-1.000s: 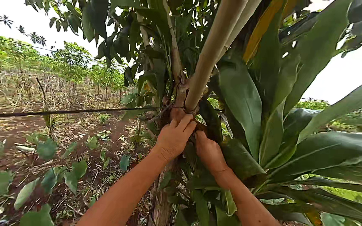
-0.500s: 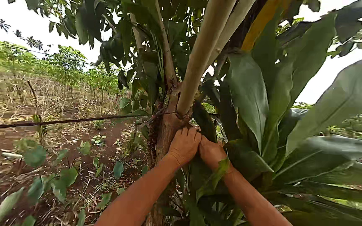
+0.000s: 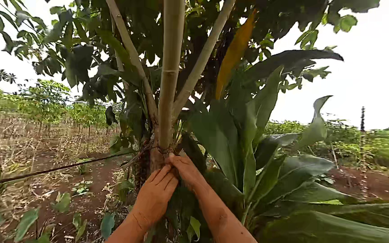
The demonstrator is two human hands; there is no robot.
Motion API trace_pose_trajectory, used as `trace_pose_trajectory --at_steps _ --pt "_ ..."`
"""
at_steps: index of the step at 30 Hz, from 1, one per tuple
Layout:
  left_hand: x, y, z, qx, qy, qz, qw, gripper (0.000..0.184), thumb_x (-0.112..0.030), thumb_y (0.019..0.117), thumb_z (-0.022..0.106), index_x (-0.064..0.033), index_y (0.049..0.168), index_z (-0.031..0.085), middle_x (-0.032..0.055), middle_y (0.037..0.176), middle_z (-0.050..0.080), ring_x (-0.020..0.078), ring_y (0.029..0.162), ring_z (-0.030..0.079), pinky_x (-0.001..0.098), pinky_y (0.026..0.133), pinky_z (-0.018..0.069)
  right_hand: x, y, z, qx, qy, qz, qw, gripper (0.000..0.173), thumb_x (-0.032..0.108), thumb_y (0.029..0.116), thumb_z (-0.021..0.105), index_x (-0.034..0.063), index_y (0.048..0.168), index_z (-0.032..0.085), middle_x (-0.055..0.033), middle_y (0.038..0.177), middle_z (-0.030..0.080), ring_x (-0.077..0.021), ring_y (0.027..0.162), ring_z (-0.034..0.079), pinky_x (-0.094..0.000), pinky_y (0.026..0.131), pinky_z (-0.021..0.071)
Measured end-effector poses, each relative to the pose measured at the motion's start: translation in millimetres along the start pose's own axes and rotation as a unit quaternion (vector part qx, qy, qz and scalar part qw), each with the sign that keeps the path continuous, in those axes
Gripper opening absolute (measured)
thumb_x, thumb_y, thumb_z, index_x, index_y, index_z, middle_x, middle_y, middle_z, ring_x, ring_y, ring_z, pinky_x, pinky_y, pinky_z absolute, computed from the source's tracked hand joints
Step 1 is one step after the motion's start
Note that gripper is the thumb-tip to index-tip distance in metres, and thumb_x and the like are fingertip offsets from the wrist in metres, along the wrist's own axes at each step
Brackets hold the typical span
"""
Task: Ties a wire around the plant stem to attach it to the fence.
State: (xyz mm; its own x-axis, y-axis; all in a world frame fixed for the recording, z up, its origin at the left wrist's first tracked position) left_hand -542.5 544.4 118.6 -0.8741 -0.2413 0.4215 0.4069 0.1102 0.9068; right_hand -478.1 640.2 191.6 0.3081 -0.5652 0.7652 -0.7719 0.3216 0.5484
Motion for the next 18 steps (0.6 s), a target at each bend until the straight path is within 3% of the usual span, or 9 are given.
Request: trace_pose_trajectory --at_steps 3,5,7,11,15,17,18 --pt "4 -7 -8 -0.006 -0.007 0.014 1.0 0.024 -0.003 0.0943 0.052 -0.0111 0.101 0.074 0.0029 0.107 0.077 0.0207 0.114 0.071 0.0334 0.098 0.0564 11 12 26 -0.026 0.095 -0.018 0.995 0.02 0.01 0.1054 0.054 -0.0052 0.104 0.068 -0.0001 0.076 0.065 -0.0036 0.065 0.059 -0.0208 0.066 0.0518" --pt "12 -12 -18 -0.006 -0.034 0.004 0.999 0.022 -0.005 0.0964 0.052 -0.0119 0.102 0.072 0.0039 0.11 0.076 0.0188 0.112 0.071 0.0295 0.094 0.058 6 10 34 -0.043 0.129 -0.028 0.99 0.017 0.008 0.1046 0.055 -0.0052 0.103 0.066 -0.0003 0.076 0.065 -0.0034 0.064 0.059 -0.0201 0.065 0.0514" --pt "22 -3 -35 -0.008 -0.042 -0.021 0.999 0.018 -0.009 0.0988 0.053 -0.0133 0.101 0.07 0.0068 0.113 0.074 0.0194 0.103 0.073 0.0301 0.082 0.062 1 6 39 -0.065 0.139 -0.048 0.987 0.019 0.01 0.1048 0.054 -0.0053 0.106 0.065 -0.001 0.08 0.066 -0.0021 0.068 0.058 -0.0195 0.066 0.0497" --pt "40 40 -67 0.001 0.098 -0.034 0.995 0.028 -0.021 0.0994 0.048 -0.0125 0.095 0.075 0.0075 0.101 0.074 0.0316 0.098 0.069 0.0484 0.077 0.0541 3 -3 51 -0.102 0.153 -0.031 0.982 0.02 0.012 0.1067 0.052 -0.0043 0.107 0.063 -0.0031 0.082 0.065 -0.0052 0.068 0.06 -0.0219 0.064 0.0517" --pt "36 68 -73 0.034 0.216 -0.04 0.975 0.037 -0.024 0.0991 0.044 -0.003 0.085 0.071 0.0151 0.089 0.072 0.0376 0.085 0.07 0.0522 0.068 0.0522 3 -6 59 -0.129 0.127 -0.066 0.981 0.022 0.013 0.1068 0.05 -0.0037 0.106 0.064 -0.0023 0.079 0.062 -0.0038 0.064 0.056 -0.0218 0.062 0.049" --pt "39 78 -73 0.098 0.234 -0.096 0.963 0.032 -0.018 0.0977 0.049 0.0039 0.088 0.07 0.0222 0.084 0.07 0.0452 0.083 0.07 0.0587 0.069 0.0535 3 -9 62 -0.134 0.141 -0.073 0.978 0.022 0.013 0.1072 0.05 -0.004 0.107 0.064 -0.0031 0.082 0.063 -0.0032 0.066 0.057 -0.0206 0.063 0.0492" --pt "41 83 -75 0.149 0.225 -0.155 0.95 0.03 -0.016 0.1004 0.051 0.0069 0.094 0.07 0.0262 0.088 0.07 0.0491 0.089 0.07 0.0635 0.075 0.0534 2 -10 64 -0.133 0.153 -0.068 0.977 0.023 0.013 0.1076 0.049 -0.0044 0.108 0.064 -0.0052 0.087 0.065 -0.0045 0.069 0.059 -0.0214 0.065 0.0505"
Point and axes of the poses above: each hand's wrist, its own y-axis towards the middle knuckle, its own z-axis out of the palm, x = y × z, the point moved 4 cm from there along y, towards the middle knuckle
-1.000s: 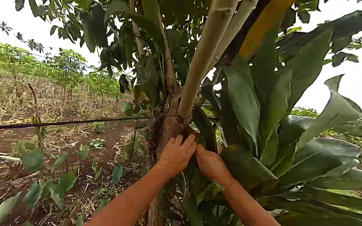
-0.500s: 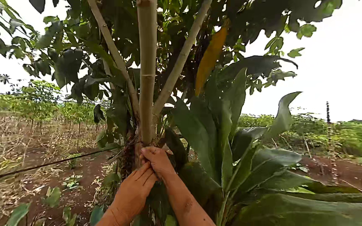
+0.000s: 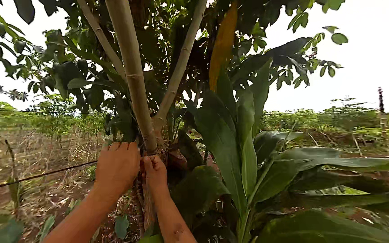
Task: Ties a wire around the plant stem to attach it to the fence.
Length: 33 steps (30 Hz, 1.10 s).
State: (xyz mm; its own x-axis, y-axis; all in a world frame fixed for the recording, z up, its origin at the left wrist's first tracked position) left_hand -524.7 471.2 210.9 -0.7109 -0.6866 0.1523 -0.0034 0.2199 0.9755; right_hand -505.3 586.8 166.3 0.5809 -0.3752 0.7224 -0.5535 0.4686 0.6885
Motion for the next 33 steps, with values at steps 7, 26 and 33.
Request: trace_pose_trajectory --at_steps 7,26,33 --pt "7 34 -9 0.305 -0.015 -0.209 0.929 0.035 -0.023 0.1087 0.043 0.0009 0.112 0.068 0.0281 0.105 0.07 0.0486 0.103 0.068 0.0666 0.082 0.0506 -5 -4 5 -0.008 0.07 0.027 0.997 0.023 0.011 0.1083 0.048 -0.0057 0.114 0.062 -0.0123 0.107 0.07 -0.0088 0.082 0.067 -0.0236 0.072 0.0544" --pt "14 58 3 0.511 -0.132 -0.128 0.84 0.038 -0.018 0.1111 0.038 0.0105 0.117 0.063 0.0279 0.117 0.063 0.038 0.106 0.062 0.0566 0.096 0.046 -27 -4 20 -0.035 0.146 -0.011 0.989 0.019 0.009 0.1069 0.048 -0.0063 0.11 0.059 -0.0095 0.101 0.065 -0.0087 0.093 0.065 -0.0241 0.081 0.0546" --pt "13 55 5 0.522 -0.124 -0.073 0.841 0.033 -0.022 0.1038 0.058 0.0065 0.117 0.066 0.0261 0.114 0.065 0.0395 0.108 0.062 0.0613 0.094 0.0453 -28 -4 20 -0.012 0.194 -0.034 0.98 0.018 0.007 0.1071 0.044 -0.0044 0.107 0.057 -0.0055 0.097 0.067 -0.0059 0.088 0.067 -0.0226 0.081 0.0566"
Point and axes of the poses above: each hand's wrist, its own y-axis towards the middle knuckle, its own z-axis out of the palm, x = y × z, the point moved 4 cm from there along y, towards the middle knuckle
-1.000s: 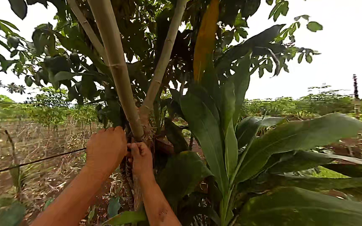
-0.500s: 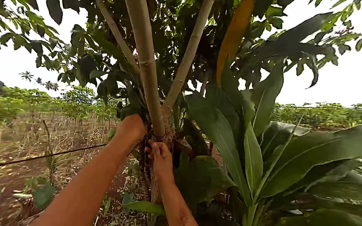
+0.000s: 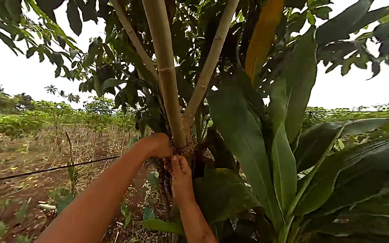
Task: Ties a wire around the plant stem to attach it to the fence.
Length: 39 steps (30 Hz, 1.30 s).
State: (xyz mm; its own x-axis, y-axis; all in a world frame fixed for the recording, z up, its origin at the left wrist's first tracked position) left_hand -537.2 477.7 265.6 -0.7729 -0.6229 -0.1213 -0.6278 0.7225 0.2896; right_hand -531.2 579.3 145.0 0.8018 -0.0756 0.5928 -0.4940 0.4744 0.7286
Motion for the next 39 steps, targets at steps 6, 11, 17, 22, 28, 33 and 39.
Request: trace_pose_trajectory --at_steps 6,11,17,22,28,33,39 --pt "-14 -11 24 -0.185 0.102 -0.002 0.977 0.033 -0.01 0.1012 0.056 0.0013 0.131 0.06 0.0246 0.134 0.06 0.0464 0.125 0.057 0.0622 0.095 0.0492 1 -3 -3 -0.024 -0.004 -0.073 0.997 0.015 0.005 0.1036 0.048 -0.0045 0.106 0.059 -0.0005 0.091 0.063 0.0008 0.084 0.061 -0.0175 0.081 0.0522" --pt "-4 -13 31 -0.244 0.127 0.072 0.959 0.028 -0.014 0.1034 0.056 -0.01 0.129 0.067 0.0229 0.126 0.064 0.0461 0.117 0.062 0.0591 0.086 0.0544 -1 -3 -3 -0.043 0.007 -0.093 0.995 0.016 0.006 0.1024 0.05 -0.0059 0.106 0.06 -0.0053 0.105 0.068 -0.0007 0.095 0.062 -0.0177 0.084 0.0506" --pt "-1 -10 37 -0.269 0.11 0.091 0.952 0.026 -0.013 0.1035 0.054 -0.0044 0.123 0.069 0.022 0.126 0.065 0.0443 0.111 0.066 0.0586 0.085 0.0558 -3 2 -8 -0.039 0.061 -0.092 0.993 0.01 0.002 0.0978 0.054 0.0016 0.093 0.063 0.0015 0.09 0.067 0.0 0.081 0.062 -0.0166 0.077 0.0523" --pt "-15 -17 38 -0.241 0.168 0.095 0.951 0.026 -0.001 0.1016 0.052 -0.0004 0.121 0.069 0.0252 0.128 0.062 0.0479 0.114 0.063 0.0572 0.079 0.0562 -1 8 -8 -0.028 0.11 -0.104 0.988 0.019 -0.002 0.09 0.054 0.0106 0.077 0.059 0.0053 0.078 0.065 0.0004 0.073 0.062 -0.0173 0.07 0.0533" --pt "-4 -10 41 -0.278 0.18 0.161 0.93 0.022 0.002 0.098 0.056 -0.0025 0.112 0.072 0.0213 0.129 0.063 0.0451 0.111 0.065 0.0549 0.073 0.0578 1 11 -12 0.004 0.079 -0.118 0.99 0.02 -0.001 0.09 0.055 0.0123 0.076 0.058 0.0057 0.082 0.067 0.0012 0.076 0.063 -0.0168 0.073 0.0534" --pt "4 -4 46 -0.43 0.111 0.211 0.871 0.014 -0.011 0.0972 0.064 -0.0043 0.102 0.076 0.0162 0.104 0.073 0.0409 0.108 0.068 0.0578 0.088 0.0556 -11 11 -20 0.033 0.041 -0.03 0.998 0.012 0.003 0.1002 0.053 0.0033 0.092 0.061 0.0035 0.085 0.066 0.0004 0.078 0.062 -0.0167 0.074 0.0522" --pt "-25 -1 65 -0.496 0.207 0.269 0.799 0.007 0.002 0.0829 0.069 0.0004 0.088 0.073 0.0193 0.085 0.071 0.0366 0.079 0.073 0.0478 0.065 0.0595 -16 16 -16 0.046 0.059 -0.02 0.997 0.015 -0.004 0.097 0.049 -0.0012 0.103 0.063 0.0045 0.084 0.068 0.003 0.08 0.065 -0.017 0.078 0.0551"
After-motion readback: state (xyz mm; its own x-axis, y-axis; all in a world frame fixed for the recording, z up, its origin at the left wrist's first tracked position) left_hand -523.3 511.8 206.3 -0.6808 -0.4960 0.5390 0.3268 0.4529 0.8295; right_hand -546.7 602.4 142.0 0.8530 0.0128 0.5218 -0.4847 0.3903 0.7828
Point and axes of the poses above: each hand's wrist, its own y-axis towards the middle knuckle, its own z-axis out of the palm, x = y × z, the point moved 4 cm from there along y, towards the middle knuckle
